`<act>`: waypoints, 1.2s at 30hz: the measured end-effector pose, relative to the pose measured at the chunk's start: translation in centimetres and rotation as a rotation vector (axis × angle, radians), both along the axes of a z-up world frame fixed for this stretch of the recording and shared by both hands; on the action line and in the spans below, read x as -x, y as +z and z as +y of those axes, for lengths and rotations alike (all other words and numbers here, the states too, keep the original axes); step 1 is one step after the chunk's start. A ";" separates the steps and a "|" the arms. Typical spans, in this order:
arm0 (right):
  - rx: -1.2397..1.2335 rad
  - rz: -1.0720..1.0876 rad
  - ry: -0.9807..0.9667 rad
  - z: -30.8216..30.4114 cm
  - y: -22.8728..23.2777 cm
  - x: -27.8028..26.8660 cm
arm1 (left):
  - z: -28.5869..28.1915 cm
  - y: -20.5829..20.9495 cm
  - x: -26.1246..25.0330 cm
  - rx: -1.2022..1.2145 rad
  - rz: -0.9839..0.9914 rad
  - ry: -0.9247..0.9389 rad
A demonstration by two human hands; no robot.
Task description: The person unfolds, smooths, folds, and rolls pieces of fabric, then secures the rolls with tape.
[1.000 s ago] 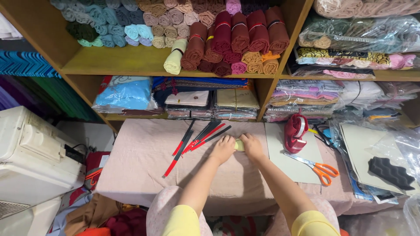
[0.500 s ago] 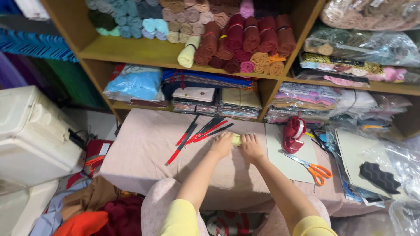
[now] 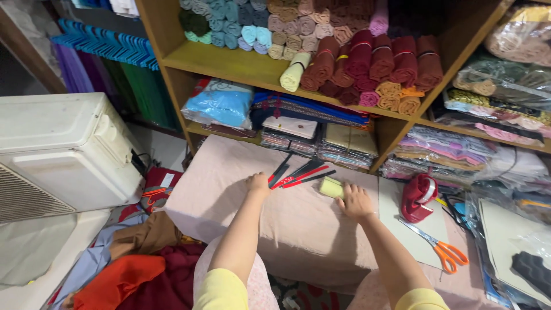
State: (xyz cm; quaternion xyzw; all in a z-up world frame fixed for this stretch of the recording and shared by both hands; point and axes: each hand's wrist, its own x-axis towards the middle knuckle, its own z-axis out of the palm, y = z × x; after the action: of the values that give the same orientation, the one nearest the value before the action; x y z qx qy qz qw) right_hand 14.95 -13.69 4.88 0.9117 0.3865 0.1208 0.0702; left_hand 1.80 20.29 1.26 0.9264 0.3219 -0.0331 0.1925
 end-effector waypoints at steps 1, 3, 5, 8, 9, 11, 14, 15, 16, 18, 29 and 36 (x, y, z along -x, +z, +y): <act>0.023 0.000 0.006 -0.1 0.5 0.4 | 0.5 -1.0 -0.3 0.034 -0.043 -0.008; 0.032 0.003 -0.014 0.5 0.9 0.6 | 0.3 -0.7 -0.3 0.085 -0.071 0.037; 0.041 0.011 -0.039 0.7 0.1 -0.4 | -0.3 0.2 0.4 0.137 -0.093 0.078; 0.069 -0.037 0.021 0.6 -1.5 -2.6 | -1.3 2.5 1.7 0.119 -0.072 0.072; 0.043 -0.051 0.030 0.4 -1.4 -2.7 | -1.5 2.9 1.9 0.078 -0.053 0.062; 0.015 -0.064 0.035 -0.2 -1.0 -2.8 | -1.2 2.2 1.0 0.034 -0.033 0.047; -0.247 -0.126 0.056 -1.3 0.4 -2.9 | -0.4 -0.6 -1.1 0.017 0.062 0.139; -0.369 -0.059 -0.001 -1.7 1.2 -2.7 | -0.3 -1.2 -1.1 0.062 0.005 0.150; -0.491 0.009 -0.058 -2.1 2.0 -2.5 | -0.3 -1.7 -1.0 0.106 -0.052 0.160; -0.629 0.165 -0.173 -2.5 4.4 -1.3 | 0.0 -1.5 -0.8 0.124 -0.034 0.151; -1.420 1.182 -0.299 -5.0 8.2 5.8 | -11.5 9.9 1.2 0.653 -0.440 -0.146; -1.458 1.343 -0.067 -4.7 7.5 6.8 | -17.2 13.9 2.5 1.106 -0.464 -0.426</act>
State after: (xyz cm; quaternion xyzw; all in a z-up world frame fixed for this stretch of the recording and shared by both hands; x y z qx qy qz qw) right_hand 8.19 -18.40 12.42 0.6216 0.1512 -0.2146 -0.7380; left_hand -0.74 3.07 15.15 0.7167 0.0161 -0.0303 0.6965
